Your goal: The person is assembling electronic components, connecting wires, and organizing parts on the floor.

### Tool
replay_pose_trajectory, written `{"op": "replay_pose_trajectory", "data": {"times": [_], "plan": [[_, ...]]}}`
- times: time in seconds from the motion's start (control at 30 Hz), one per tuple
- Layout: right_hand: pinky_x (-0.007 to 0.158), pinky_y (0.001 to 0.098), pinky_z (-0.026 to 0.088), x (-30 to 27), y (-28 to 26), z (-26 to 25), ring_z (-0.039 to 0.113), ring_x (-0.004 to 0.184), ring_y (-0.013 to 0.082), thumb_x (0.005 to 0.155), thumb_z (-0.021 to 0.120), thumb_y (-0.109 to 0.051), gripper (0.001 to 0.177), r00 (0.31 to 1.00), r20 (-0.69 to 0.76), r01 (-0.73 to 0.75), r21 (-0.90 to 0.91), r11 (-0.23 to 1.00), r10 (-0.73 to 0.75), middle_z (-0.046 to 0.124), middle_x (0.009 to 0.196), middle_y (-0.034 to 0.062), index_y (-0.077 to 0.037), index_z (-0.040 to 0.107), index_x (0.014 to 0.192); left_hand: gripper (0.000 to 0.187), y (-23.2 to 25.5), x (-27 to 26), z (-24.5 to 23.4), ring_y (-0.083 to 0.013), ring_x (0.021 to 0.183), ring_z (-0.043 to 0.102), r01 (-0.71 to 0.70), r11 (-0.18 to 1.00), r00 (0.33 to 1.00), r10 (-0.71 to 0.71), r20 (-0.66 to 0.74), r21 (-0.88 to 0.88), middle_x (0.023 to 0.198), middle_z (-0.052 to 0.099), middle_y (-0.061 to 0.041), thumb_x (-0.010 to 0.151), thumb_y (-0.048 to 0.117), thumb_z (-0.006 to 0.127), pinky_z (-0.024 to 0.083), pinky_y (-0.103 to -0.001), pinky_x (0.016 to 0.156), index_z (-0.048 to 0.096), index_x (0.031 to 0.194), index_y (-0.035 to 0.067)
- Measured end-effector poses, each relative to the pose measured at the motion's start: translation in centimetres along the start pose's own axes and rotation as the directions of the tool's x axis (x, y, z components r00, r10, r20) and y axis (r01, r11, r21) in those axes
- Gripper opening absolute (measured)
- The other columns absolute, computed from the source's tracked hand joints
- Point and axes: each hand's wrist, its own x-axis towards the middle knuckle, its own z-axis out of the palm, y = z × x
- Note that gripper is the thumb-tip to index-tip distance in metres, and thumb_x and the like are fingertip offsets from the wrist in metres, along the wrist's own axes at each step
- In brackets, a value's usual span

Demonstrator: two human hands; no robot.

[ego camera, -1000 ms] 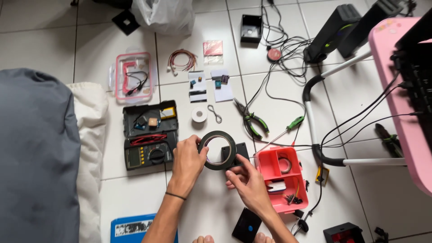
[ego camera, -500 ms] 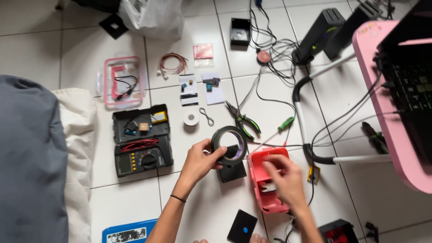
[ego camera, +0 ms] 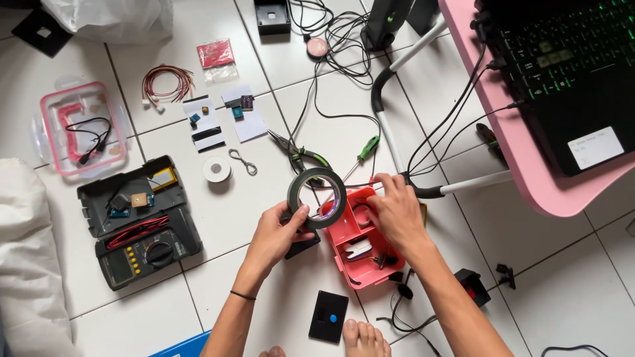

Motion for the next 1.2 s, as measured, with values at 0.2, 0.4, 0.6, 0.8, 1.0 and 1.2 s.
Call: {"op": "replay_pose_trajectory", "data": {"times": [0.2, 0.4, 0.6, 0.8, 1.0, 1.2], "plan": [[0.089, 0.0412, 0.048, 0.9, 0.1, 0.3, 0.052, 0.117, 0.027, 0.073, 0.082, -0.02, 0.018, 0.996, 0.075, 0.061, -0.04, 0.997, -0.057, 0.06, 0.13, 0.0073, -0.01, 0.079, 0.087, 0.036, -1.7, 0.5, -0.2, -0.0103, 0.074, 0.067, -0.033, 0.999, 0.999, 0.033, -0.02, -0.018, 0.087, 0.07, -0.007, 0.098, 0.03, 0.064, 0.065, -0.027, 0.067, 0.068, 0.111, -0.004], [0.083, 0.0386, 0.056, -0.2, -1.3, -4.1, 0.063, 0.108, 0.028, 0.073, 0.081, -0.011, 0.012, 0.971, -0.227, -0.005, 0.27, 0.963, 0.069, 0.068, 0.121, 0.01, -0.004, 0.075, 0.08, 0.034, -2.4, 0.5, 0.6, -0.0121, 0.077, 0.068, -0.109, 0.992, 0.991, 0.113, -0.073, 0.055, 0.088, 0.071, -0.006, 0.097, 0.028, 0.065, 0.062, -0.031, 0.066, 0.068, 0.115, 0.0], [0.069, 0.0271, 0.065, 1.3, -5.4, -4.9, 0.075, 0.086, 0.0156, 0.077, 0.079, -0.008, 0.012, 0.943, -0.096, -0.138, 0.759, 0.636, 0.318, 0.073, 0.117, 0.0134, 0.002, 0.072, 0.075, 0.035, -0.4, -0.6, 1.5, -0.0114, 0.094, 0.072, -0.154, 0.968, 0.98, 0.175, 0.093, -0.199, 0.105, 0.072, -0.004, 0.099, 0.026, 0.063, 0.066, -0.029, 0.08, 0.062, 0.126, 0.003], [0.068, 0.0282, 0.063, 3.7, -7.3, -3.7, 0.078, 0.073, 0.017, 0.078, 0.082, -0.012, 0.019, 0.933, -0.003, -0.24, 0.738, 0.631, 0.359, 0.08, 0.091, 0.0139, 0.002, 0.074, 0.088, 0.045, 1.1, -0.4, -0.1, -0.0128, 0.089, 0.072, -0.277, 0.957, 0.96, 0.278, 0.009, -0.083, 0.106, 0.073, -0.007, 0.091, 0.021, 0.074, 0.062, -0.031, 0.073, 0.061, 0.129, 0.001], [0.061, 0.0277, 0.063, 7.3, -9.2, -3.3, 0.078, 0.068, 0.0165, 0.079, 0.081, -0.011, 0.017, 0.959, -0.007, -0.17, 0.786, 0.594, 0.284, 0.08, 0.093, 0.0107, 0.004, 0.075, 0.081, 0.058, 3.7, 1.8, -1.8, -0.0171, 0.082, 0.078, -0.362, 0.875, 0.871, 0.44, -0.219, 0.322, 0.103, 0.078, -0.012, 0.083, 0.021, 0.078, 0.062, -0.028, 0.071, 0.057, 0.133, 0.001], [0.069, 0.0275, 0.062, 11.7, -8.1, -1.6, 0.078, 0.086, 0.0179, 0.083, 0.079, -0.013, 0.033, 0.944, 0.194, -0.264, 0.929, 0.259, 0.266, 0.078, 0.105, 0.0146, 0.002, 0.064, 0.108, 0.047, 4.9, 6.8, -4.6, -0.0259, 0.076, 0.077, -0.24, 0.971, 0.952, 0.237, -0.193, 0.006, 0.111, 0.073, -0.018, 0.094, 0.016, 0.053, 0.063, -0.034, 0.064, 0.047, 0.138, 0.001]]}}
